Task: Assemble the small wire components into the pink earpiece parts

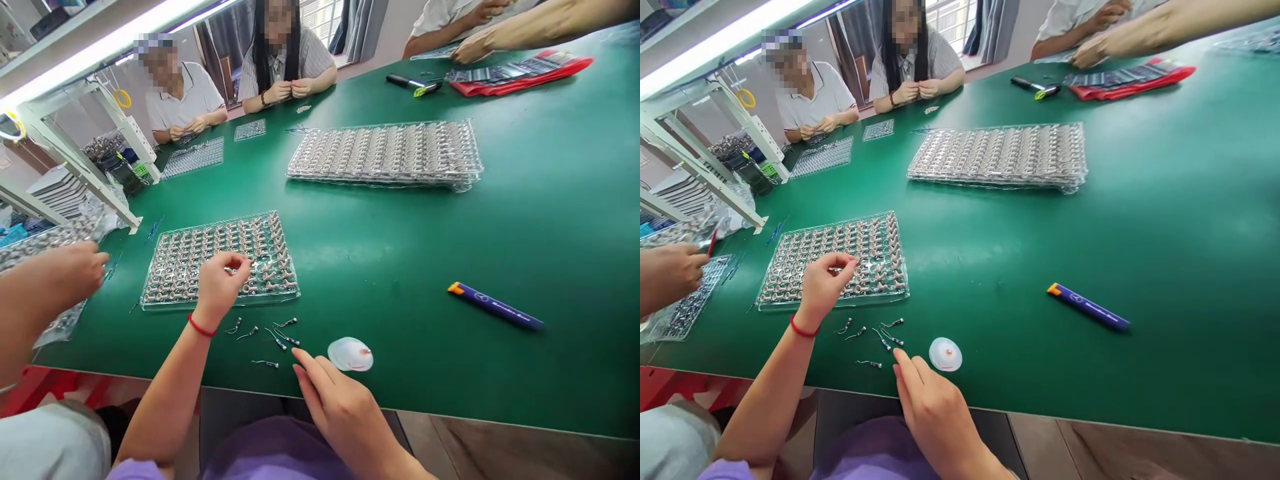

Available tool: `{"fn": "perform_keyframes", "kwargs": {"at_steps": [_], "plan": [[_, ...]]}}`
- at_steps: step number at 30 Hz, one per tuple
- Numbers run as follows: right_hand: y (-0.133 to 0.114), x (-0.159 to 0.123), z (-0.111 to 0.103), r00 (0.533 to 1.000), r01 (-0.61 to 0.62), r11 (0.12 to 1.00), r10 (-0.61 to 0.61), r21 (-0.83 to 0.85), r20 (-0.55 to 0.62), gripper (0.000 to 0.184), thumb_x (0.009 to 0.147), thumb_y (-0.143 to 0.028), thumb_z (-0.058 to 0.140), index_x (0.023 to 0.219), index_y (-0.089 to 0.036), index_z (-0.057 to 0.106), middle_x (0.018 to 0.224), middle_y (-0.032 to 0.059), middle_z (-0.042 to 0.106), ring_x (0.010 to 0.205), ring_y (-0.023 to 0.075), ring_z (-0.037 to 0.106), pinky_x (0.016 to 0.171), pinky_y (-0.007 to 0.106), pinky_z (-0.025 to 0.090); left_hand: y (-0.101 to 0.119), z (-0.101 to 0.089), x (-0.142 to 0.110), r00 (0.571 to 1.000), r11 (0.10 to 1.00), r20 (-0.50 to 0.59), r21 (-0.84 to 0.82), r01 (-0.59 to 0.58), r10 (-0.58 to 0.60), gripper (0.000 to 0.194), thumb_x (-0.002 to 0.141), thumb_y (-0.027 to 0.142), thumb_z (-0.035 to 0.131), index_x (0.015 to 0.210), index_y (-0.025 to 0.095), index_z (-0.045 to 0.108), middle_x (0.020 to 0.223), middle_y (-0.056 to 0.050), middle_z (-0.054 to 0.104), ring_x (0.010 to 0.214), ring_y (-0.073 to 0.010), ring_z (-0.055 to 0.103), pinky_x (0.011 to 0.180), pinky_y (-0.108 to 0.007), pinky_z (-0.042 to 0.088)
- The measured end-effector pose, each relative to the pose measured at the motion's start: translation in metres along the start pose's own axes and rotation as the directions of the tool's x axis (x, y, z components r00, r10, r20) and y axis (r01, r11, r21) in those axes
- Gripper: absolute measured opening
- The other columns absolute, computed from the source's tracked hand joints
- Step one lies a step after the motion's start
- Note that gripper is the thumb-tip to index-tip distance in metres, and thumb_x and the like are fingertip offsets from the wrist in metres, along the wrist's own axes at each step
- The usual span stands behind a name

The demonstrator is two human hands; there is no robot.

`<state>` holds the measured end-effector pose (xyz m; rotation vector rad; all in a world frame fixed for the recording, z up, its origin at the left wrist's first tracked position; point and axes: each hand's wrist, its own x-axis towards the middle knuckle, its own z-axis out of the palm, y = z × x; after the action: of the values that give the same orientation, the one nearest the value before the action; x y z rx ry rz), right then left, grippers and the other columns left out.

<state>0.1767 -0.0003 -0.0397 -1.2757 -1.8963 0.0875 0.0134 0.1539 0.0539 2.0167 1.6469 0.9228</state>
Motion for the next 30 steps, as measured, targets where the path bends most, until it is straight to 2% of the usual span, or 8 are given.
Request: {"fn": "perform_keyframes", "kwargs": {"at_steps": [4, 7, 9, 12, 17, 23, 27, 30], "plan": [[-0.001, 0.007, 0.008, 0.999, -0.012, 0.998, 0.014, -0.059, 0.031, 0.032, 0.102, -0.02, 0.036, 0.106, -0.008, 0.066, 0.067, 0.0042, 0.063, 0.047, 0.012, 0.058, 0.042, 0.025, 0.038, -0.007, -0.011, -0.06, 0.997, 0.971, 0.045, -0.227, 0.078, -0.069, 0.019, 0.083, 0.033, 0.061, 0.072, 0.018, 0.062, 0.076, -0.005, 0.073, 0.066, -0.0154, 0.068, 0.06, -0.025, 0.055], [-0.002, 0.01, 0.01, 0.999, -0.009, 0.996, 0.013, -0.086, 0.045, 0.033, 0.103, -0.022, 0.036, 0.106, -0.008, 0.066, 0.071, 0.0054, 0.065, 0.05, 0.0123, 0.059, 0.044, 0.025, 0.039, -0.017, -0.018, -0.1, 0.963, 0.817, 0.14, -0.51, 0.269, -0.23, 0.017, 0.074, 0.03, 0.073, 0.083, 0.018, 0.066, 0.076, -0.003, 0.072, 0.065, -0.0145, 0.067, 0.059, -0.024, 0.055], [-0.003, 0.012, 0.012, 0.999, -0.007, 0.995, 0.012, -0.098, 0.048, 0.034, 0.103, -0.022, 0.035, 0.105, -0.009, 0.066, 0.072, 0.0056, 0.066, 0.052, 0.0126, 0.061, 0.046, 0.024, 0.041, -0.026, -0.024, -0.119, 0.949, 0.788, 0.151, -0.529, 0.315, -0.278, 0.014, 0.074, 0.028, 0.074, 0.083, 0.019, 0.071, 0.078, -0.002, 0.069, 0.064, -0.0125, 0.064, 0.057, -0.022, 0.053], [-0.007, 0.018, 0.016, 0.998, 0.005, 0.994, 0.001, -0.105, 0.058, 0.037, 0.104, -0.023, 0.033, 0.102, -0.009, 0.067, 0.07, 0.0046, 0.063, 0.05, 0.0123, 0.058, 0.045, 0.025, 0.039, -0.037, -0.032, -0.139, 0.946, 0.812, 0.121, -0.488, 0.319, -0.3, 0.007, 0.076, 0.026, 0.072, 0.076, 0.019, 0.075, 0.08, -0.003, 0.065, 0.064, -0.0117, 0.06, 0.054, -0.021, 0.05], [-0.012, 0.042, 0.034, 0.992, 0.055, 0.994, -0.044, -0.09, 0.114, 0.039, 0.103, -0.02, 0.03, 0.102, -0.013, 0.068, 0.073, 0.0044, 0.06, 0.052, 0.0118, 0.054, 0.047, 0.023, 0.041, -0.044, -0.034, -0.154, 0.931, 0.779, 0.158, -0.512, 0.363, -0.33, 0.006, 0.074, 0.025, 0.074, 0.072, 0.019, 0.074, 0.084, -0.006, 0.069, 0.073, -0.0156, 0.064, 0.058, -0.022, 0.05], [-0.009, 0.064, 0.041, 0.984, 0.09, 0.996, -0.085, -0.026, 0.155, 0.041, 0.1, -0.017, 0.037, 0.068, -0.019, 0.062, 0.069, 0.0045, 0.056, 0.056, 0.0139, 0.052, 0.051, 0.024, 0.043, -0.039, -0.031, -0.155, 0.913, 0.773, 0.184, -0.487, 0.406, -0.364, 0.01, 0.074, 0.029, 0.076, 0.073, 0.019, 0.075, 0.076, -0.004, 0.066, 0.064, -0.0129, 0.059, 0.056, -0.021, 0.048], [-0.013, 0.057, 0.028, 0.989, 0.094, 0.989, -0.105, 0.11, 0.105, 0.031, 0.101, -0.018, 0.037, 0.082, -0.019, 0.062, 0.079, 0.0064, 0.063, 0.068, 0.0162, 0.06, 0.062, 0.027, 0.052, -0.035, -0.024, -0.152, 0.909, 0.765, 0.18, -0.493, 0.413, -0.375, 0.011, 0.073, 0.031, 0.076, 0.076, 0.021, 0.079, 0.08, -0.005, 0.064, 0.064, -0.0127, 0.058, 0.052, -0.02, 0.047], [-0.021, 0.047, 0.016, 0.994, 0.093, 0.968, -0.105, 0.231, 0.042, 0.019, 0.1, -0.017, 0.041, 0.096, -0.02, 0.059, 0.084, 0.0057, 0.067, 0.073, 0.0157, 0.065, 0.065, 0.027, 0.056, -0.027, -0.014, -0.151, 0.906, 0.72, 0.182, -0.555, 0.416, -0.383, 0.013, 0.071, 0.035, 0.078, 0.076, 0.023, 0.08, 0.08, -0.006, 0.064, 0.067, -0.0144, 0.059, 0.052, -0.021, 0.047]]}}
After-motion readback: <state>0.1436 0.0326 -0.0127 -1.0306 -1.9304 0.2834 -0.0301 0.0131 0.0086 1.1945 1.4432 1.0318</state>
